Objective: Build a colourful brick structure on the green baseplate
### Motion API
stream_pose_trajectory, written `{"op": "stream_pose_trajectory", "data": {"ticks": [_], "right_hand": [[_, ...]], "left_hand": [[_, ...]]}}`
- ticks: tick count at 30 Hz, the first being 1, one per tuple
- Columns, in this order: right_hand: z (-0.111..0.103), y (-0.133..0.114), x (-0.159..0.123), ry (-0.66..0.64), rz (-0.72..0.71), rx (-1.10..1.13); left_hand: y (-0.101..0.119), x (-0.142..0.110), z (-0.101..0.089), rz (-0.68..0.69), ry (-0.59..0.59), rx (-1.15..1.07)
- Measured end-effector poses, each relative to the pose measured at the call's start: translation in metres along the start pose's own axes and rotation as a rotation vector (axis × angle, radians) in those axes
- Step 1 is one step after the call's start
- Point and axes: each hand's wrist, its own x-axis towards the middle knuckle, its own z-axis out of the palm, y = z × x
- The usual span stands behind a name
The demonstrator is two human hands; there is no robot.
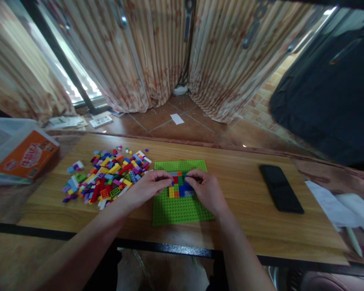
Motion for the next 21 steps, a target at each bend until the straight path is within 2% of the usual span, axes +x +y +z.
{"op": "stream_pose_trajectory", "data": {"ticks": [11,21], "right_hand": [[0.0041,0.0042,0.0057,0.043,-0.157,-0.106],[0.0056,0.0044,0.0068,0.025,-0.152,-0.230]], "left_hand": [[-0.0001,-0.0008,-0.0009,-0.001,-0.010,-0.015],[-0.0032,0.0027,-0.0007,0.003,-0.009,0.010]]}}
